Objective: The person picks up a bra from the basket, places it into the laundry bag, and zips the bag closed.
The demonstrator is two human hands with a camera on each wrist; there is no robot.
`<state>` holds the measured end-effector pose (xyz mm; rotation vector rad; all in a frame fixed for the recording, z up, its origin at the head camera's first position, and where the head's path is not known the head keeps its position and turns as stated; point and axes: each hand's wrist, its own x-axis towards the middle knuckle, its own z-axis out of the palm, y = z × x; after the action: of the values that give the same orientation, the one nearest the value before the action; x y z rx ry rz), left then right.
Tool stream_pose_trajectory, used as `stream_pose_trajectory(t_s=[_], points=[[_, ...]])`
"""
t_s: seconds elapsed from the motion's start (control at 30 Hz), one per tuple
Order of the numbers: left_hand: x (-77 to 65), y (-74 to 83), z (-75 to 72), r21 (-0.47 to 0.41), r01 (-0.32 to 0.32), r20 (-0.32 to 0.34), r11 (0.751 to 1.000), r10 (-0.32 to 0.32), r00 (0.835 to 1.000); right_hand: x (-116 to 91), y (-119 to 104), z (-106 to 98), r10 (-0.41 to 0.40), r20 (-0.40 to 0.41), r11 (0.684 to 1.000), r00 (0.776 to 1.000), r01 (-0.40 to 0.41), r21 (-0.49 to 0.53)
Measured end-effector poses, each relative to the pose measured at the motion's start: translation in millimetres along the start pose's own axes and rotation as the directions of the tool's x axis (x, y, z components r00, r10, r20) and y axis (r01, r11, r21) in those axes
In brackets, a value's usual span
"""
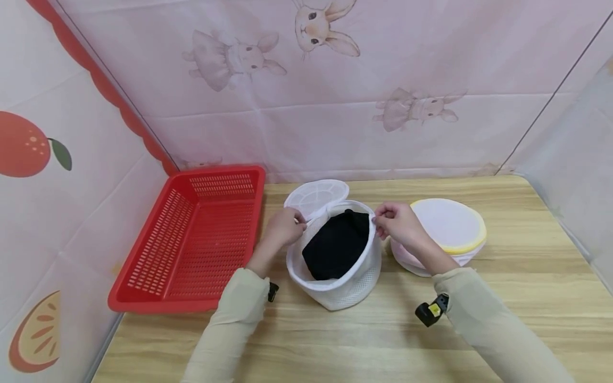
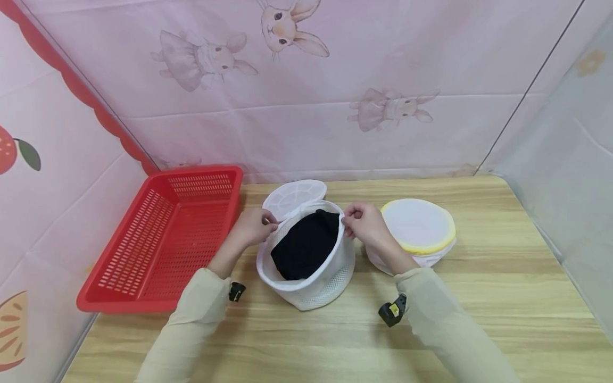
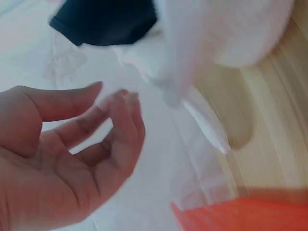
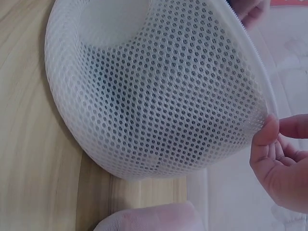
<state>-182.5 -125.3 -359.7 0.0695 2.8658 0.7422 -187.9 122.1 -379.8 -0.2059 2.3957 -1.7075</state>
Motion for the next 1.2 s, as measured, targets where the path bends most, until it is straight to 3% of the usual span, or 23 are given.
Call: stream_pose_trajectory(t_s=[0.13,0.33,0.47,0.57,0.73,0.87,1.07,1.2], points=[[0.8,-10.4,-2.4,0.054,0.023,0.013,0.998,-0.024,1.000,-1,2,-3,0.002,0.003,1.000,1.000,-0.002,-0.009],[2.0,-20.4,0.7,0.097,0.006,0.077,0.995,-0.013,0.997,-1,5,-7,-0.002,0.005,1.000,1.000,0.002,-0.008],[3.4,-22.4,3.9,0.086,0.021,0.127,0.996,-0.032,0.991,-2,6,-8,0.019,0.008,1.000,1.000,-0.019,-0.017],[3.4,-21.4,4.2,0.001,0.054,0.138,0.999,-0.054,0.989,-2,6,-10,0.025,0.010,0.999,1.000,-0.025,-0.031],[1.5,-17.4,-0.8,-0.169,0.059,0.076,0.984,-0.046,0.996,-6,2,-12,0.010,0.004,0.996,1.000,-0.009,-0.087],[-0.9,-10.8,-7.5,-0.239,0.038,0.014,0.970,-0.035,0.999,-7,-1,-17,0.017,0.002,0.992,1.000,-0.017,-0.126],[-3.5,-2.6,-12.2,-0.194,-0.057,-0.164,0.979,0.025,0.986,-8,-1,-26,0.047,0.028,0.988,0.998,-0.042,-0.145],[-6.9,4.5,-11.9,-0.160,-0.090,-0.202,0.983,0.056,0.978,-9,-5,-30,0.058,0.056,0.986,0.997,-0.048,-0.162]])
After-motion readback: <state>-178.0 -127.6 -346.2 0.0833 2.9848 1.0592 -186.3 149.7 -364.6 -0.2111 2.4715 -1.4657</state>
